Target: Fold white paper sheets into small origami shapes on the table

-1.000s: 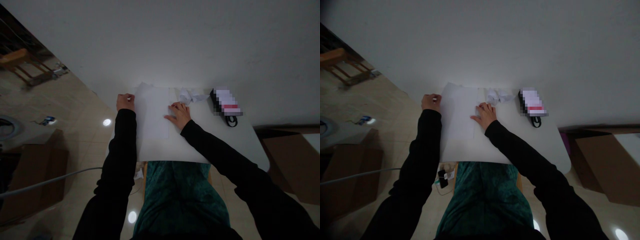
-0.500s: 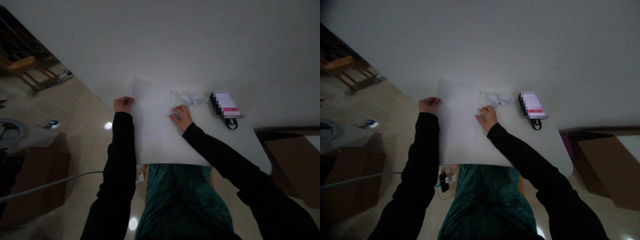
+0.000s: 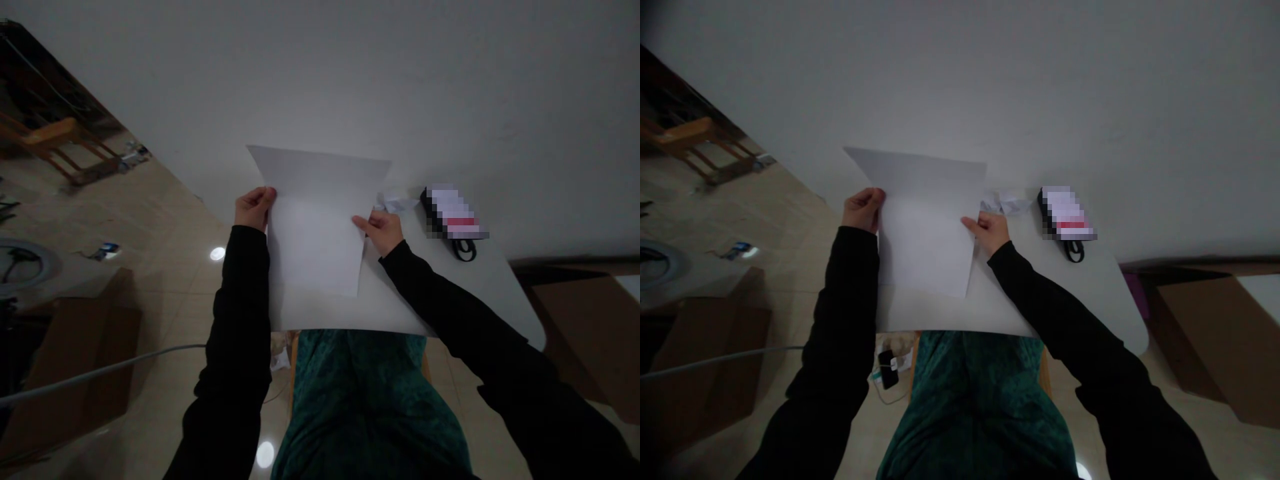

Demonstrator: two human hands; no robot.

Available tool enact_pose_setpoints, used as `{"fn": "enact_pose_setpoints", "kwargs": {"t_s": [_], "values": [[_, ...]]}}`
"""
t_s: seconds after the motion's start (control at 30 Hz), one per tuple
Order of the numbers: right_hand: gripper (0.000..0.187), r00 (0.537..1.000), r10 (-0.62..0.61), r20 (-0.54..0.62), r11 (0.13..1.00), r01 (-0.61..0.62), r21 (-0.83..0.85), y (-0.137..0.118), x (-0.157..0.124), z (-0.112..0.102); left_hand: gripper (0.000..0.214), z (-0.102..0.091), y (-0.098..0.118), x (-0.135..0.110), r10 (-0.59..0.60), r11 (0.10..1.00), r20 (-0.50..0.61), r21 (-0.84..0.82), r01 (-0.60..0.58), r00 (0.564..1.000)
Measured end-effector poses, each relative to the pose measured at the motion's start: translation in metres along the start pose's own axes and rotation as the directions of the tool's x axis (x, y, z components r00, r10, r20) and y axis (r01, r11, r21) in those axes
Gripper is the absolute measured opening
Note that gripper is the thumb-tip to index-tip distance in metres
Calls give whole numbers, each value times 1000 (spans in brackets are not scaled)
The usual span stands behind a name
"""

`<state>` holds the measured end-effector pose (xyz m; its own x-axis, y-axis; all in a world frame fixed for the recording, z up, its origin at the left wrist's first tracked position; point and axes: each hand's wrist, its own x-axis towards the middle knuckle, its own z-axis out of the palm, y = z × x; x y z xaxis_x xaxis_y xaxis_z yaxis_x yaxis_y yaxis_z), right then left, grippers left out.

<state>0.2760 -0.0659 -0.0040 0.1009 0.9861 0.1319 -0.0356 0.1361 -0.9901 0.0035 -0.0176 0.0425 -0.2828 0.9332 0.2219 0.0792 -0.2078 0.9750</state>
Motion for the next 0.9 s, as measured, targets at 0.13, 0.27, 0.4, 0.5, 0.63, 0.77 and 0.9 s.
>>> {"fn": "enact_pose_setpoints", "kwargs": {"t_s": [0.13,0.27,0.4,0.5,0.63,0.77,0.9], "values": [[43,995,-31,-92,998,26,-55,-9,7,-17,30,6,4,-4,-44,998,126,51,38,991],[38,991,-9,-133,993,-7,-121,-23,14,-38,40,10,4,-12,-81,982,378,191,8,922],[43,984,-23,-175,964,-25,-266,-41,15,-51,50,20,6,-20,-55,971,442,231,-54,895],[42,989,-9,-150,958,-34,-285,-46,15,-54,56,23,9,-22,11,968,410,224,-112,912],[44,985,-41,-166,974,2,-228,-37,21,-59,50,20,11,-23,7,966,399,234,-109,917],[45,966,-87,-244,994,68,-85,-24,32,-65,29,22,8,-24,-111,982,413,187,35,904],[41,971,-112,-211,991,92,-100,-26,33,-67,28,25,6,-21,-65,985,320,171,10,945]]}}
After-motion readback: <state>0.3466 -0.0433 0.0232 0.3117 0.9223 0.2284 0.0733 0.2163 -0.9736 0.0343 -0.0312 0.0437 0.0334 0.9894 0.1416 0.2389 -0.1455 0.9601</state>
